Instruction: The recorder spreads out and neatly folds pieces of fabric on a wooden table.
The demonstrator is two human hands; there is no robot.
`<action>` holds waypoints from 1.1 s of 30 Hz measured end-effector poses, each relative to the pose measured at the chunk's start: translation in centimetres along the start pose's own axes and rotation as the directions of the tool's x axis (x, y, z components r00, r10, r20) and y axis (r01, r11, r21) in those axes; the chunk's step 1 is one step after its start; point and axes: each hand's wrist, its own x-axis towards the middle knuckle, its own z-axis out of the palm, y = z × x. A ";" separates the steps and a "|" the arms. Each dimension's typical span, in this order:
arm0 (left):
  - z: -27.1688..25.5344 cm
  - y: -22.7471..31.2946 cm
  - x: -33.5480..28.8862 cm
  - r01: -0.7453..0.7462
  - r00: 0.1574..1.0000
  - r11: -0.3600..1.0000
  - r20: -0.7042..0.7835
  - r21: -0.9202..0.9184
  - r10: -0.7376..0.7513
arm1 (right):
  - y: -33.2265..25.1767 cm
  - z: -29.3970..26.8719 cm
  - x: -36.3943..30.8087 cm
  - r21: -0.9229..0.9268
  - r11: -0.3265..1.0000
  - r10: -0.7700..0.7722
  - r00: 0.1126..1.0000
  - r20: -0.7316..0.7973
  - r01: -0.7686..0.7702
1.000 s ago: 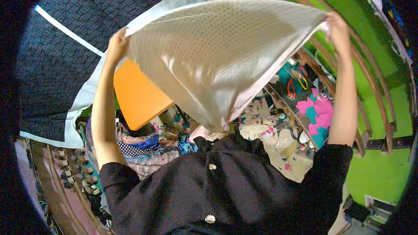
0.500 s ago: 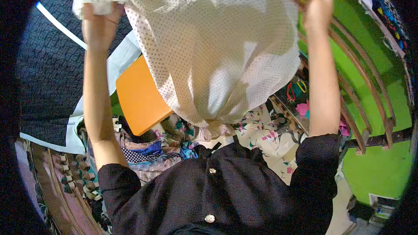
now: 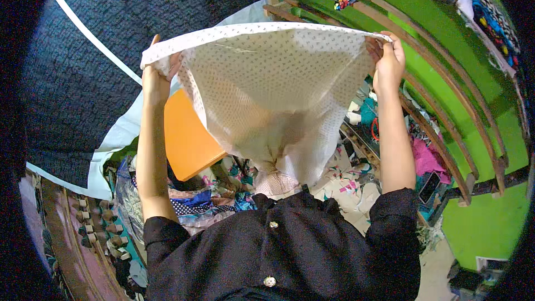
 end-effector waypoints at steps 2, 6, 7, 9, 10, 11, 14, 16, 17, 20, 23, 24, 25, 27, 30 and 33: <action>-0.4 -0.2 -0.6 -0.081 0.997 0.997 0.004 0.005 0.081 | 0.1 -0.3 -0.5 0.031 0.998 -0.053 0.999 0.003 0.053; -1.4 -1.6 -2.2 -0.302 0.952 0.953 0.043 0.000 0.301 | 0.8 -0.5 -2.5 -0.035 0.939 -0.341 0.940 0.021 0.342; -1.0 -1.9 -2.8 -0.403 0.914 0.911 -0.014 0.091 0.406 | 1.2 -0.7 -2.6 -0.032 0.937 -0.347 0.938 0.023 0.348; -1.3 -2.7 -3.3 -0.495 0.854 0.847 -0.072 0.192 0.515 | 2.0 -1.2 -2.6 -0.184 0.784 -0.578 0.805 0.133 0.593; -2.2 -3.7 -3.4 -0.613 0.777 0.763 -0.018 0.204 0.630 | 2.5 -1.2 -2.6 -0.187 0.769 -0.590 0.791 0.161 0.612; -3.0 -4.6 -3.5 -0.718 0.683 0.663 0.038 0.211 0.729 | 2.9 -1.1 -2.7 -0.175 0.772 -0.587 0.791 0.172 0.611; -4.1 -5.7 -4.4 -0.518 0.855 0.835 -0.077 -0.184 0.513 | 3.8 -1.5 -2.4 -0.174 0.645 -0.667 0.659 0.348 0.744; -4.4 -6.6 -5.0 -0.177 0.984 0.781 -0.080 -0.599 0.162 | 3.9 -0.6 -2.4 -0.214 0.585 -0.675 0.616 0.406 0.782; -4.5 -7.1 -5.2 -0.190 0.982 0.786 -0.110 -0.589 0.155 | 4.0 -0.3 -2.2 -0.257 0.517 -0.678 0.575 0.458 0.816; -5.3 -8.1 -6.6 -0.225 0.969 0.804 -0.210 -0.551 0.128 | 4.3 0.8 -2.3 -0.489 0.601 -0.278 0.739 0.614 0.632; -9.2 -8.1 -6.4 -0.446 0.620 0.154 0.180 0.881 0.764 | 5.8 2.6 -1.0 -0.580 0.524 0.344 0.468 0.814 0.624; -8.8 -6.3 -6.2 -0.417 0.614 -0.100 0.361 0.904 0.702 | 8.4 0.3 -0.4 -0.500 0.586 0.341 0.366 0.866 0.638; -4.6 -3.5 -6.7 -0.299 0.643 -0.322 0.439 0.898 0.628 | 8.8 0.5 0.5 -0.561 0.463 0.658 0.158 0.737 0.686; -6.9 -3.3 -5.2 -0.509 0.578 -0.258 0.548 0.821 0.605 | 7.8 3.4 0.4 -0.597 0.349 0.796 0.108 0.596 0.722; -8.2 -3.2 -5.2 -0.624 0.714 -0.264 0.674 0.735 0.188 | 9.2 4.2 4.5 -0.580 0.611 0.663 0.052 0.747 0.539; -8.3 -4.1 -4.7 -0.746 0.665 -0.106 0.744 0.658 -0.060 | 10.0 7.6 7.9 -0.587 0.538 0.690 0.084 0.719 0.605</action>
